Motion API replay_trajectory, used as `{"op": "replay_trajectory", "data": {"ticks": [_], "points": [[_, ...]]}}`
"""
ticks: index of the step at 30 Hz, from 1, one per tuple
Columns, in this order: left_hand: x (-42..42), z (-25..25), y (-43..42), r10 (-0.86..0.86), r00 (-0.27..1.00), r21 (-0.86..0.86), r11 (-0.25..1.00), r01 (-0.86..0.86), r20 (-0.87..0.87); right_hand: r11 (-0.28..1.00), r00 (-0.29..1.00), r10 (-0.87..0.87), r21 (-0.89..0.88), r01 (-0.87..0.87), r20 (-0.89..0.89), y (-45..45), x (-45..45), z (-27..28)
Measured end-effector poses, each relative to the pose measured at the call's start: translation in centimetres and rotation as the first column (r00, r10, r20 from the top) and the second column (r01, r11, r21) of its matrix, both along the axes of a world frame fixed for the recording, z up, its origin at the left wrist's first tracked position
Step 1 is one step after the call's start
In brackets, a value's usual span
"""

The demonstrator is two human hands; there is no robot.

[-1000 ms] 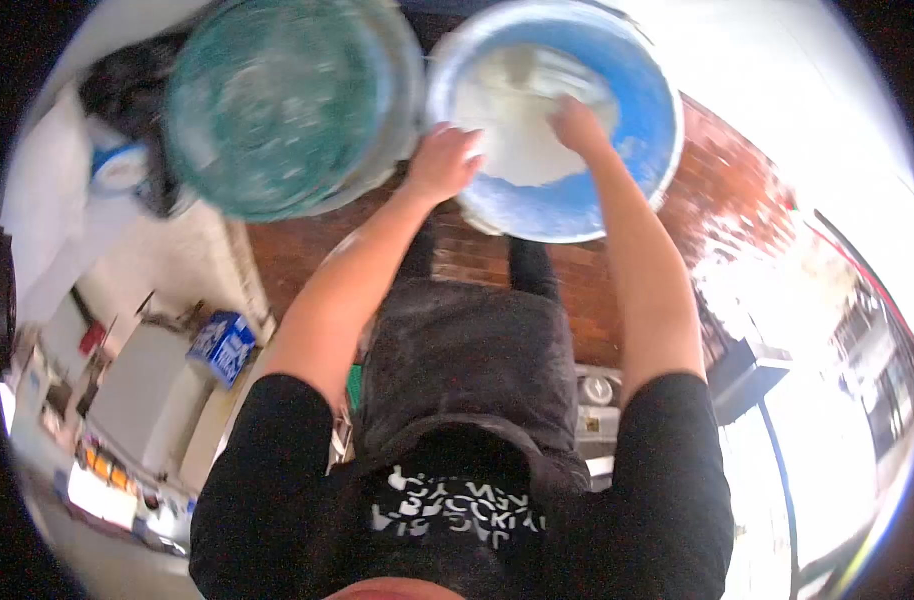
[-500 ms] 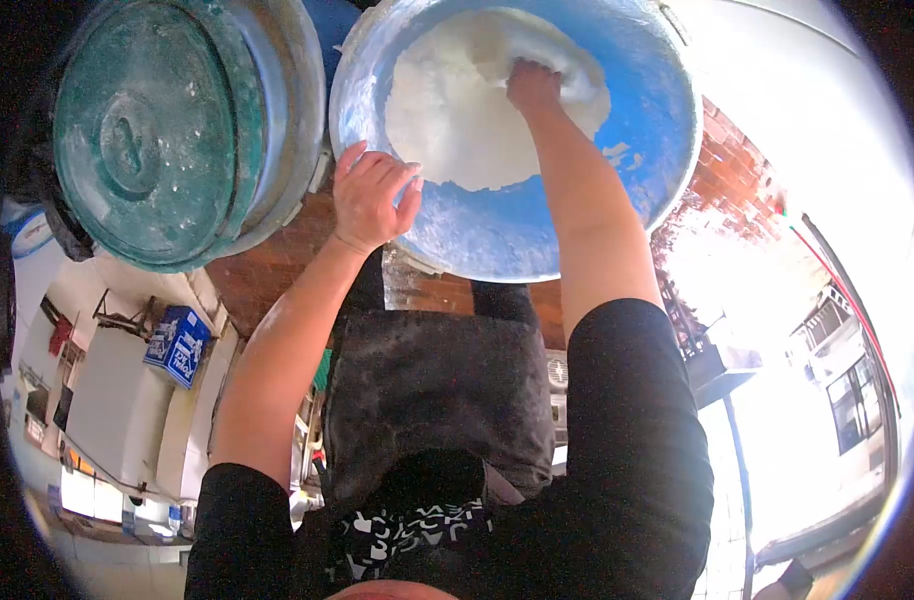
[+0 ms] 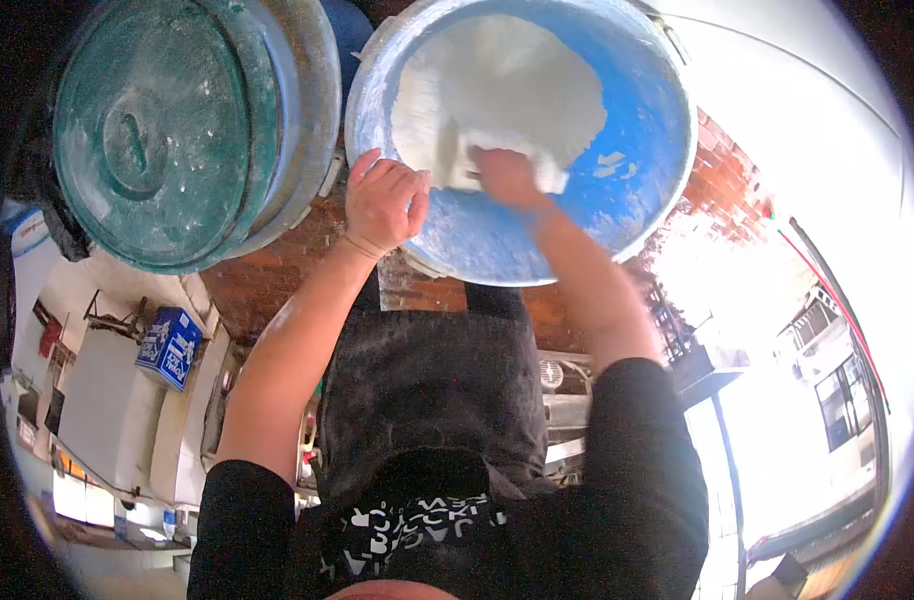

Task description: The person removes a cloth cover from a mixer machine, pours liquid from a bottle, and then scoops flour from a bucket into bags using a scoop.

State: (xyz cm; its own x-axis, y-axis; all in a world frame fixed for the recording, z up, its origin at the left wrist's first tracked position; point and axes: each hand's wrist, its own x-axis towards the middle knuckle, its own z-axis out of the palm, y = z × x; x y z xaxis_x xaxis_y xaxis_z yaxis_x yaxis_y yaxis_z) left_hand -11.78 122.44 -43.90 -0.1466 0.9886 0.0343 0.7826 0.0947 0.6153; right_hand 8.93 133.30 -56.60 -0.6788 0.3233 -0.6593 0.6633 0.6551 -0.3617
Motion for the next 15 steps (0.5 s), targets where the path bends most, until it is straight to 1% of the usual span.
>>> {"op": "replay_trajectory", "data": {"ticks": [1, 2, 3, 5, 8, 11, 14, 15], "points": [[0.0, -0.1, 0.0, -0.001, 1.000, -0.002, 1.000, 0.001, -0.011, 0.986, 0.986, -0.165, 0.003, 0.165, 0.009, -1.0, -3.0, -0.7], [0.1, -0.1, 0.0, 0.009, 1.000, 0.019, 1.000, -0.009, -0.002, 0.944, 0.944, -0.330, 0.007, 0.329, 0.019, -1.6, -5.7, -1.4], [0.2, 0.0, 0.0, 0.015, 1.000, 0.027, 1.000, -0.015, -0.007, 0.884, 0.885, -0.465, 0.039, 0.465, -0.009, -1.9, -7.4, -2.7], [0.2, -0.2, 0.1, 0.034, 0.999, 0.047, 0.998, -0.032, -0.027, 0.709, 0.713, -0.695, 0.082, 0.701, -0.087, -1.7, -10.2, -6.3], [0.1, -0.3, 0.0, 0.020, 1.000, 0.035, 0.999, -0.019, -0.017, 0.534, 0.513, -0.782, 0.044, 0.844, -0.354, -0.2, -9.9, -8.7], [0.2, -0.2, 0.2, 0.020, 1.000, 0.040, 0.999, -0.020, -0.008, 0.523, 0.482, -0.813, -0.045, 0.851, -0.326, 0.5, -6.0, -7.2], [0.2, 0.0, 0.0, 0.016, 1.000, 0.033, 0.999, -0.015, -0.022, 0.521, 0.483, -0.834, -0.091, 0.849, -0.268, 0.9, -3.8, -1.3], [0.2, 0.1, 0.2, 0.014, 0.999, 0.033, 0.999, -0.013, -0.033, 0.535, 0.488, -0.823, -0.108, 0.838, -0.290, 0.7, -2.7, 0.3]]}}
